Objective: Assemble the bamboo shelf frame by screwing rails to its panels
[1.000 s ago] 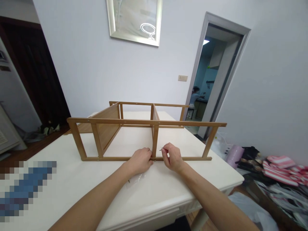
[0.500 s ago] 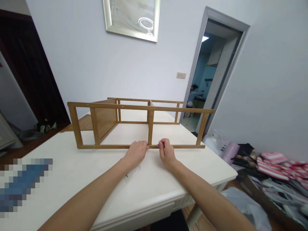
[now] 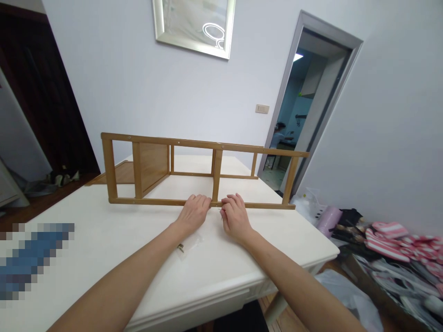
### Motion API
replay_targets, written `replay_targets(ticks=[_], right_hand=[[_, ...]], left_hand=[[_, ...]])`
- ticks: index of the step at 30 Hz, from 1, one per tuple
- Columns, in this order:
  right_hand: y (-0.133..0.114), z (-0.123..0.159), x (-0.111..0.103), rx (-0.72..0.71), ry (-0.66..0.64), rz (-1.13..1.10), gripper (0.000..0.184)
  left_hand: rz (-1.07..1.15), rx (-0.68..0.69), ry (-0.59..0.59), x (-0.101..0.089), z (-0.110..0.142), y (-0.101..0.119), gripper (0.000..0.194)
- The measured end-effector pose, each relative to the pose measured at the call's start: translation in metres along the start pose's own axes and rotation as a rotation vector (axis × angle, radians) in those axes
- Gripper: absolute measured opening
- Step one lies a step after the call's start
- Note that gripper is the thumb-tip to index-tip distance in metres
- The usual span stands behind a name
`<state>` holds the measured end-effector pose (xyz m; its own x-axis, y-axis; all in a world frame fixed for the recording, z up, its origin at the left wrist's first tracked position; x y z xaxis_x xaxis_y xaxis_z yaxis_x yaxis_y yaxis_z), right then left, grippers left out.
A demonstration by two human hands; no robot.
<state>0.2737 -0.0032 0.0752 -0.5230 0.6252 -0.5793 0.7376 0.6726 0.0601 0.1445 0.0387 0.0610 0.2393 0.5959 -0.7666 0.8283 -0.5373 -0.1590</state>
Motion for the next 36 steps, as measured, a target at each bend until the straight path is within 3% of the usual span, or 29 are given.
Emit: replay_targets(ticks=[5,9,14,16,18,21,23,25,28,32,36], right_hand=[[0.002,0.000,0.017,-0.074,-0.181,0.069,0.014],[0.005,0.003,0.025,-0.107,-0.202,0.104,0.015],[0.006,0.006,0.027,-0.150,-0.202,0.092,0.013],[0.007,0.007,0.027,-0.149,-0.199,0.091,0.013],[0.008,0.007,0.026,-0.147,-0.199,0.083,0.013],[0.009,0.007,0.025,-0.140,-0.192,0.057,0.013],[0.009,0.007,0.025,-0.136,-0.183,0.053,0.013],[0.010,0.007,0.025,-0.140,-0.182,0.060,0.013],[0.011,0.008,0.025,-0.153,-0.192,0.063,0.014],[0.013,0.006,0.019,-0.136,-0.154,0.040,0.016],[0.011,-0.001,-0.004,-0.081,-0.001,-0.005,0.013]], left_hand=[[0.036,-0.083,0.029,0.000,0.001,-0.003,0.015],[0.117,-0.175,0.006,0.000,0.005,-0.003,0.015],[0.295,-0.392,0.131,-0.029,0.003,-0.004,0.015],[0.502,-0.548,0.094,-0.031,0.004,-0.002,0.005],[0.835,-0.787,-0.091,-0.014,0.012,0.004,0.016],[1.516,-1.132,-0.398,0.020,0.035,0.030,0.024],[1.870,-1.314,-0.365,0.030,0.044,0.037,0.018],[2.072,-1.422,-0.200,0.035,0.043,0.029,0.022],[2.273,-1.391,-0.064,0.037,0.028,0.021,0.035],[2.367,-1.321,-0.085,0.046,0.016,0.022,0.033],[2.353,-1.264,-0.115,0.055,0.020,0.026,0.028]])
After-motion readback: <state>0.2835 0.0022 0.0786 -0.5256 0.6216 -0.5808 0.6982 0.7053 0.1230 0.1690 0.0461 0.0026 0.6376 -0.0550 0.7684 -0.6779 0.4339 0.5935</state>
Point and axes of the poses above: each hand's wrist, its own z-axis away from the middle knuckle, its own x-axis out of the palm, y = z × x, the point moved 7 cm from there along -z, towards the middle knuckle, and after that the axes turned 4 degrees about -x, right-handed, at the moved point
